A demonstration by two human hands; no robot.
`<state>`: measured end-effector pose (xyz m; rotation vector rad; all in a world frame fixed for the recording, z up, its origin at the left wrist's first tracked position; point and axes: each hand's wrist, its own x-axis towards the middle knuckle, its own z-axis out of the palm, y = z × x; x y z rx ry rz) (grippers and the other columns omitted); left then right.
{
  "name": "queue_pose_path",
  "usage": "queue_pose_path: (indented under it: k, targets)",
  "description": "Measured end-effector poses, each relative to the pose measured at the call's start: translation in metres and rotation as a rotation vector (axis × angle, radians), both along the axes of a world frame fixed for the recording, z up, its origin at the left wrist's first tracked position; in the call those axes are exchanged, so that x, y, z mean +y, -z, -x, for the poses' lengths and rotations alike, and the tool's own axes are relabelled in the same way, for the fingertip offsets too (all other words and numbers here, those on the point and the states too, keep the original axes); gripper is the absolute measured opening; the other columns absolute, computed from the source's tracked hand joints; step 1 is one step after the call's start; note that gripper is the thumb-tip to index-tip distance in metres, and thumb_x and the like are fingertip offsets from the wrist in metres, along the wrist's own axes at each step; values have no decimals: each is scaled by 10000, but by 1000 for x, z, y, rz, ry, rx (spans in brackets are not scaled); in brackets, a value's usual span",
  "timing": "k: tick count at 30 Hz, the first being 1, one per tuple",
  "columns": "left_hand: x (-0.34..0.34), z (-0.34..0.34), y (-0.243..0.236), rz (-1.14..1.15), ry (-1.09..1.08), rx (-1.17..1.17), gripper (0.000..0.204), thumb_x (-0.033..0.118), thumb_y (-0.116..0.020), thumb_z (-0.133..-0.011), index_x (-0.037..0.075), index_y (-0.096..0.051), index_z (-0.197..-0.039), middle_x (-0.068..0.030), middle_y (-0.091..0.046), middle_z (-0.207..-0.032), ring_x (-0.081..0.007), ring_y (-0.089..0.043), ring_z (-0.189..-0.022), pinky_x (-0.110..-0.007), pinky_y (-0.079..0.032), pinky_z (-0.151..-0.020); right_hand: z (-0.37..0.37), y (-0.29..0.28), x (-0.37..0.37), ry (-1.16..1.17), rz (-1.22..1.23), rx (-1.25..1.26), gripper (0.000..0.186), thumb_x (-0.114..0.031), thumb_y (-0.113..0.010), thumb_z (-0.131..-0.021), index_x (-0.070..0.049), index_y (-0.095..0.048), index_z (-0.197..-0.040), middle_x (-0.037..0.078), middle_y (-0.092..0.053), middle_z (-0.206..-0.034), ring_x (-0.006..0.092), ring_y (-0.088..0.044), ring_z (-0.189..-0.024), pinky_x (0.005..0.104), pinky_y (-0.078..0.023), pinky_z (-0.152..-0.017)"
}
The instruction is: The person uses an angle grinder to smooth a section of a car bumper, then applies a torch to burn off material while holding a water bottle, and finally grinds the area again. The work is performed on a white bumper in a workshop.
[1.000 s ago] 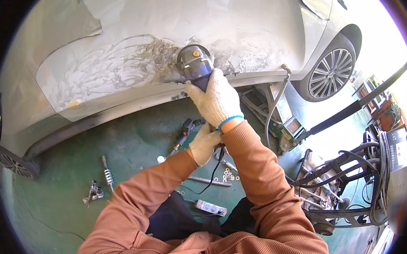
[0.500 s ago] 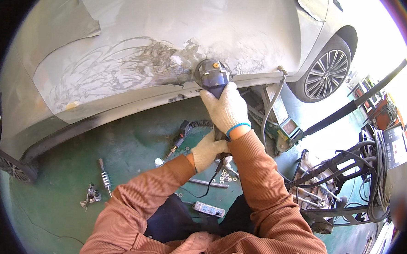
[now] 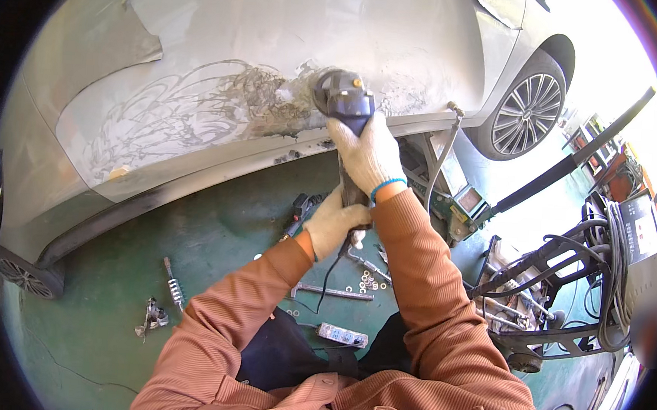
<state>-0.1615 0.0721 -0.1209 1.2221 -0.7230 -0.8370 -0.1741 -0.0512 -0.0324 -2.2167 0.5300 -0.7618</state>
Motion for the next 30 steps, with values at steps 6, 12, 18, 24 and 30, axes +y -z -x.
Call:
queue_pose_path:
  k: [6,12,18,24,30]
  targets:
    - [3,17,3,53,-90,-25,469,166,-739,-888,3,-592,-1302,-63,-700,-951,-141,-599,-622,-316,-499,-535,2,12,-7,-81,-116,24,812,-578,-775,-918,122,-596,-1287,319,-751,-1094,409,-763,-1058,451,-583,-927]
    - [13,18,14,-129,-133,-3,537,188,-750,-882,-29,-563,-1336,-127,-711,-1100,-193,-664,-953,-353,-550,-830,4,31,5,-117,-104,-57,609,-414,-767,-981,30,-641,-1379,146,-744,-1076,205,-682,-980,381,-561,-922]
    - [10,-3,20,-80,-253,-108,599,203,-750,-869,-55,-522,-1359,-142,-717,-1106,-213,-673,-967,-373,-559,-856,-9,9,17,-175,-191,-130,700,-511,-786,-931,75,-612,-1273,279,-760,-1052,377,-763,-1005,437,-585,-904]
    - [15,17,26,82,-181,2,507,177,-763,-899,-16,-538,-1310,-81,-704,-1051,-182,-659,-884,-351,-562,-782,1,34,28,-272,-8,-51,739,-495,-807,-905,77,-599,-1323,302,-750,-1157,436,-749,-1105,462,-571,-968]
    - [13,11,24,87,-224,89,591,240,-804,-949,11,-540,-1426,-55,-716,-1195,-149,-666,-1015,-324,-562,-875,-11,7,29,-180,-65,-30,750,-523,-787,-900,108,-606,-1264,332,-745,-1108,465,-745,-1077,471,-578,-947]
